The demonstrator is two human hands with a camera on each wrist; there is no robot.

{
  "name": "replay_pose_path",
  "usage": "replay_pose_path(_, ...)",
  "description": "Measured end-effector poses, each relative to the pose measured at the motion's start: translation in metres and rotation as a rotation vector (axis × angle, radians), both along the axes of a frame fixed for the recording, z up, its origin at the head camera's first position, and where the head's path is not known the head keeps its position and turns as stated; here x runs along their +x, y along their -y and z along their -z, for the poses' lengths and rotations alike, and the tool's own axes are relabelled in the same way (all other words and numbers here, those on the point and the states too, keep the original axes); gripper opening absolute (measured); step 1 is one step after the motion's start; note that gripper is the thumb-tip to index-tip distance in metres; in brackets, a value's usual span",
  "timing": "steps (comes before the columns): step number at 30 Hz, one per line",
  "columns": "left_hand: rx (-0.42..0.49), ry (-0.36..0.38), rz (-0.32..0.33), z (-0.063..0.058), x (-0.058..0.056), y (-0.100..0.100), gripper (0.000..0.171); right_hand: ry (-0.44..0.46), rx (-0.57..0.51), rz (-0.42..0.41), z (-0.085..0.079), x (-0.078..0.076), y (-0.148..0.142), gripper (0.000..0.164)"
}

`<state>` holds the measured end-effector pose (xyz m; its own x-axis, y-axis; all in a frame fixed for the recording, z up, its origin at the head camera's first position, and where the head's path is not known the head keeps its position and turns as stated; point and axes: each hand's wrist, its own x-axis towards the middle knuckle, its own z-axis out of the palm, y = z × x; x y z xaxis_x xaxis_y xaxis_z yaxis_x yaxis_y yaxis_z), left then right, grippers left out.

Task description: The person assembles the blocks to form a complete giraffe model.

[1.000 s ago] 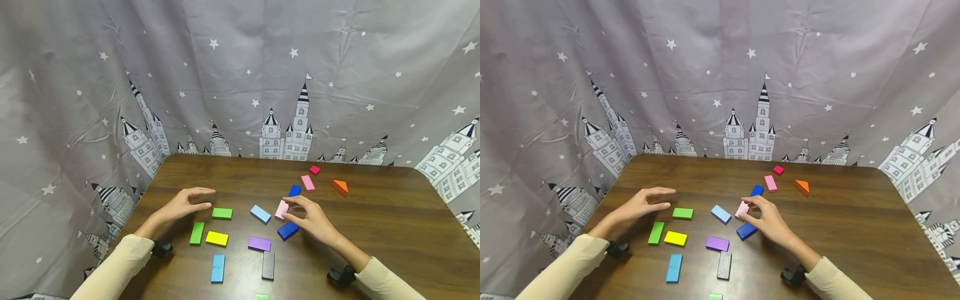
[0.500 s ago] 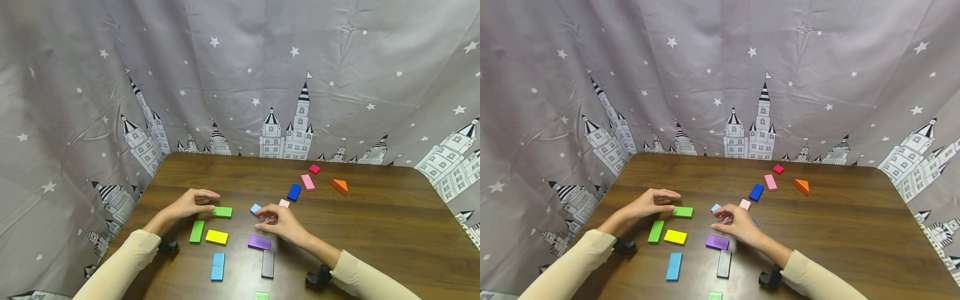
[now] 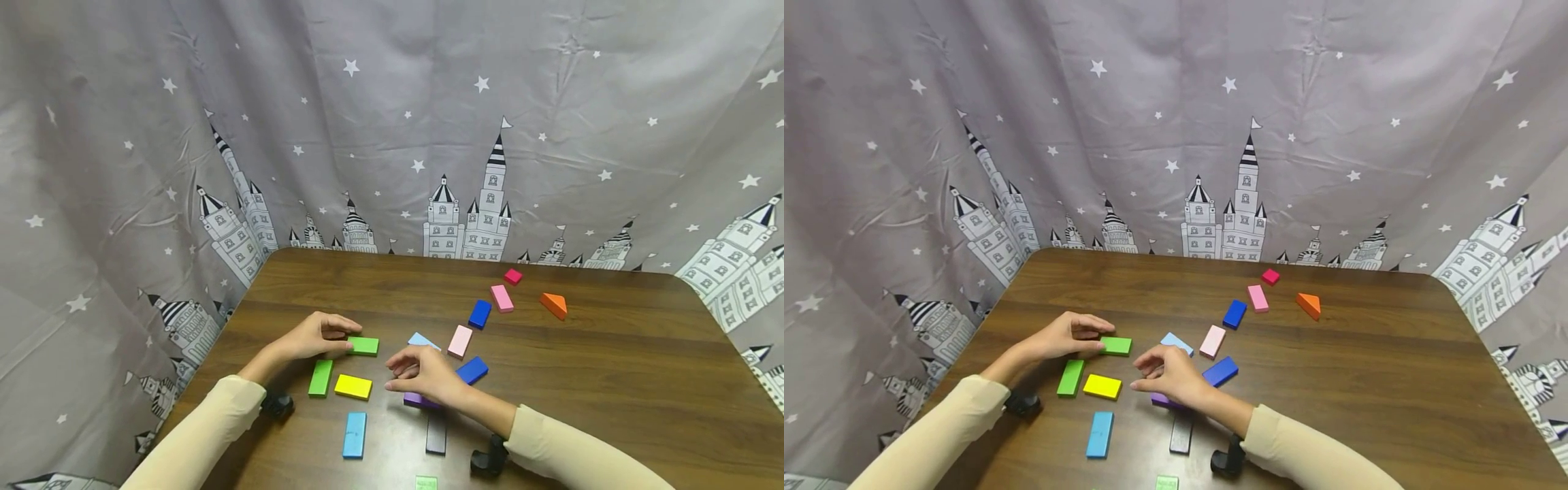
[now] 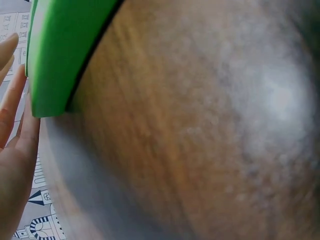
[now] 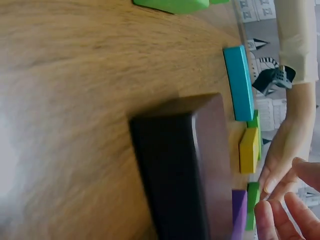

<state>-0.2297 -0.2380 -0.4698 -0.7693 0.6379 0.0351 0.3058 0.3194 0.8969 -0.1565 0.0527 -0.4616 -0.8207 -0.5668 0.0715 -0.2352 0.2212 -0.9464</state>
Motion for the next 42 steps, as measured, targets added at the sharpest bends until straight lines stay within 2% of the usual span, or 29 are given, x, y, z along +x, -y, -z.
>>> replay_pose_path(7, -0.001, -0.031, 0.025, 0.001, 0.000, -0.002, 0.035, -0.002, 0.017, -0.002, 0.004, -0.001, 0.016, 0.029)
replay_pose_path(16, -0.029, -0.022, 0.051, 0.004, 0.000, -0.003, 0.036, 0.006, 0.010, 0.005, 0.013, 0.001, 0.031, 0.028)
replay_pose_path(23, -0.043, -0.002, 0.024, 0.006, 0.003, -0.001, 0.036, 0.004, 0.047, 0.042, 0.016, 0.005, 0.042, 0.031)
replay_pose_path(28, -0.047, 0.009, 0.013, 0.005, 0.006, -0.001, 0.035, -0.035, 0.056, 0.050, 0.019, 0.007, 0.046, 0.032)
replay_pose_path(35, -0.046, -0.016, 0.034, 0.006, 0.009, 0.001, 0.033, -0.120, 0.067, 0.058, 0.023, 0.008, 0.048, 0.032)
replay_pose_path(42, -0.052, -0.015, 0.030, 0.006, 0.010, 0.000, 0.033, -0.160, 0.091, 0.060, 0.022, 0.007, 0.050, 0.028)
